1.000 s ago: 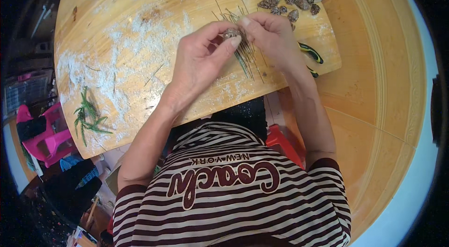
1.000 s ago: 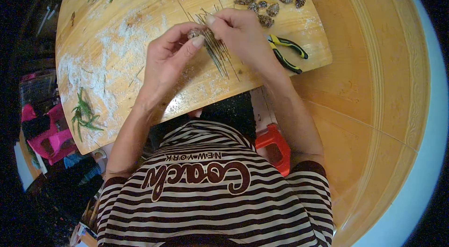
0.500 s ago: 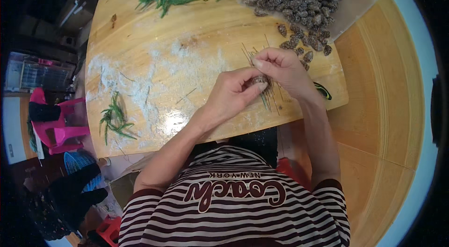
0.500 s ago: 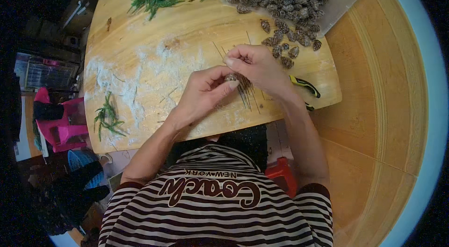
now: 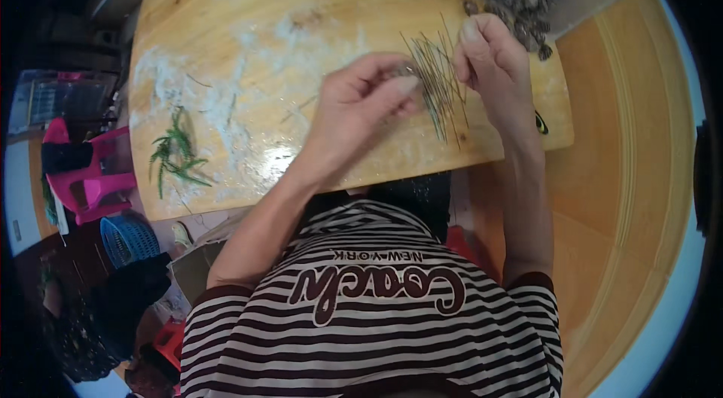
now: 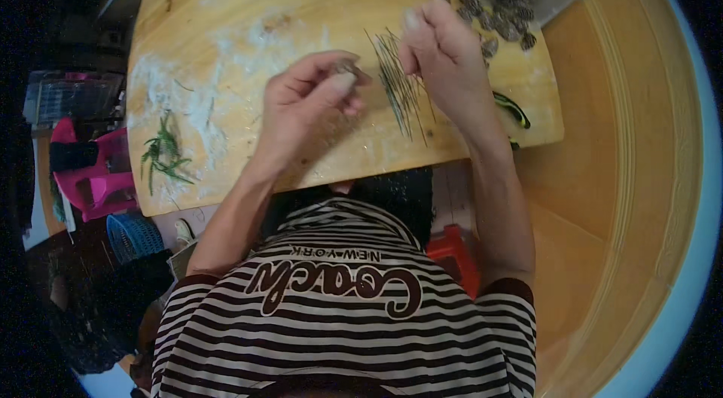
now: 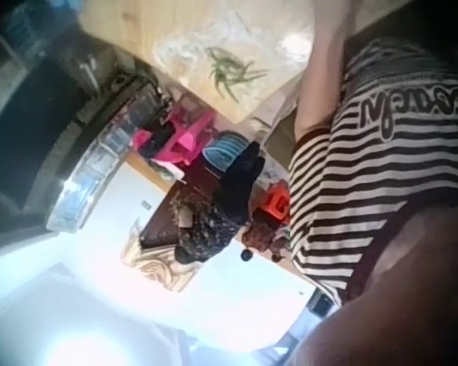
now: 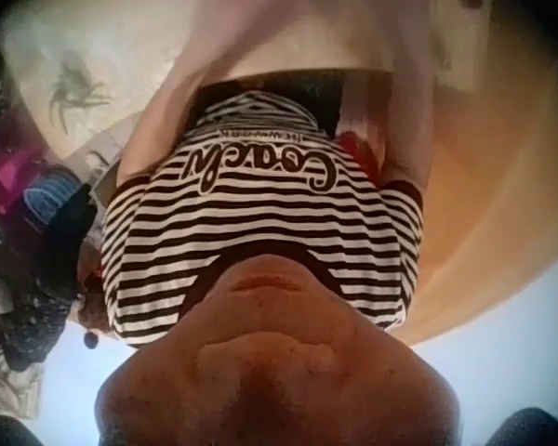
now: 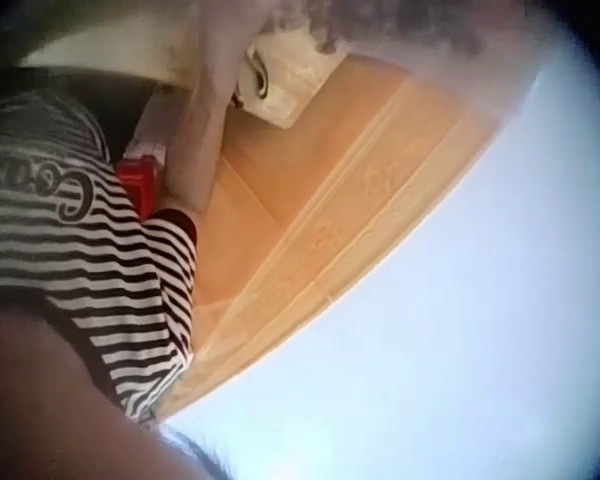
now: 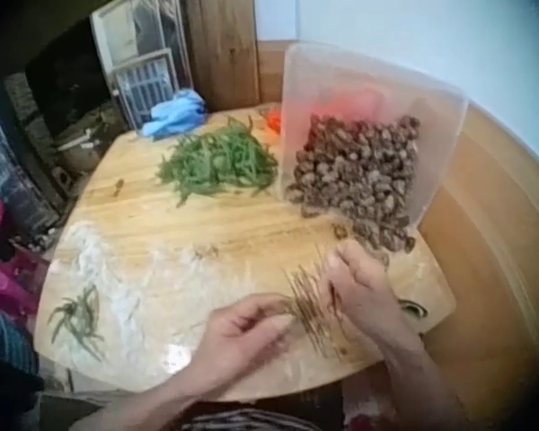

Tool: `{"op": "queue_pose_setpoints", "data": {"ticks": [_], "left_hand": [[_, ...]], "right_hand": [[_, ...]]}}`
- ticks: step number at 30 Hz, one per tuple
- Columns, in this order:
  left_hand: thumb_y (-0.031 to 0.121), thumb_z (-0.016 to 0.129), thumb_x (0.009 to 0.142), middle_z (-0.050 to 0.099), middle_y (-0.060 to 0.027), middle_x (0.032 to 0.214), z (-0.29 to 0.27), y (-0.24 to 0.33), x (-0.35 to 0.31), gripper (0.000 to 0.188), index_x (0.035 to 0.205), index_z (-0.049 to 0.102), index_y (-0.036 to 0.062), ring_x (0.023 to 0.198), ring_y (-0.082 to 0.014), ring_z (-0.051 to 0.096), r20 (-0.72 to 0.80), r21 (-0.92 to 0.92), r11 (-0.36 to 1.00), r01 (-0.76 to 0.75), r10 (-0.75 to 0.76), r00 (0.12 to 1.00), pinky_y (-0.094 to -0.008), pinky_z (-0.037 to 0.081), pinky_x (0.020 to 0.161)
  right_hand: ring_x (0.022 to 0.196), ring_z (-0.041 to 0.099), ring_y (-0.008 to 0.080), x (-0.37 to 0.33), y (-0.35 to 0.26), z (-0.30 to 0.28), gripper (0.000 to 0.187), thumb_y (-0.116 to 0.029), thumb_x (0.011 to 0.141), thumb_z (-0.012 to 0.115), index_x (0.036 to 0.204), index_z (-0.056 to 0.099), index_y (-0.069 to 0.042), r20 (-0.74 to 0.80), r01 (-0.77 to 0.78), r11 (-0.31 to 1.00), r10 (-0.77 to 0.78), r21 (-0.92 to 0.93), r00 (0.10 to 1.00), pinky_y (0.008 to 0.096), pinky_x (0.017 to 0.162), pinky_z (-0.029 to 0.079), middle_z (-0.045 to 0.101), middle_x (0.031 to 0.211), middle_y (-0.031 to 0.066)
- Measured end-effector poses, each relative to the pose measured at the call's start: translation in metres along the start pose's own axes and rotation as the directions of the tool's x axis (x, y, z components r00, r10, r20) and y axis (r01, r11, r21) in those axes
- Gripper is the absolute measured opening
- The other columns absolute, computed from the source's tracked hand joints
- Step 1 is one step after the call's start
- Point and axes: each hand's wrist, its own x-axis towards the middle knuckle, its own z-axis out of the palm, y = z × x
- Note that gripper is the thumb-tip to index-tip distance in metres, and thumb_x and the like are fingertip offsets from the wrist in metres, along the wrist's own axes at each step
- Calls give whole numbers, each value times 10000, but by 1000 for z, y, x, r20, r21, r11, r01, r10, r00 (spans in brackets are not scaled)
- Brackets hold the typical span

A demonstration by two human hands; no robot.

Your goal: Assembling artificial pine branches with pine cones using wire and pliers.

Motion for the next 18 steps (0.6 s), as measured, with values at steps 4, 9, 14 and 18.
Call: {"op": "queue_pose_setpoints", "data": {"ticks": [4,9,14,18], "left_hand": [[65,607,890,642,-50,880,-11,-4,-4,257,1128,582,-31,743,-83,592,-34,-69,995,-78,76,997,-207,499,682],[27,630,866,627,-29,873,-11,-6,-11,277,1132,582,-33,732,-64,564,-48,-9,998,-58,58,997,-194,480,663],[21,643,857,611,-10,858,-5,-9,-14,281,1125,581,-38,711,-46,535,-56,21,998,-59,61,997,-179,457,640],[25,647,857,606,-4,852,0,-12,-15,276,1118,583,-40,705,-39,526,-67,22,997,-72,74,995,-175,449,635]], "right_hand": [[635,446,40,-22,1,11,81,-85,936,513,987,530,-25,64,101,995,-100,-21,993,188,557,362,514,739,-22],[658,474,72,-43,-13,12,62,6,877,563,935,584,-4,189,34,993,-12,-112,982,220,591,387,515,734,-9],[633,468,88,-46,-16,18,33,33,839,590,855,588,4,225,198,948,-143,-248,964,242,565,377,514,713,11],[607,459,106,-42,-4,21,62,49,821,593,865,572,10,227,407,834,-343,-372,911,254,537,361,504,697,40]]}}
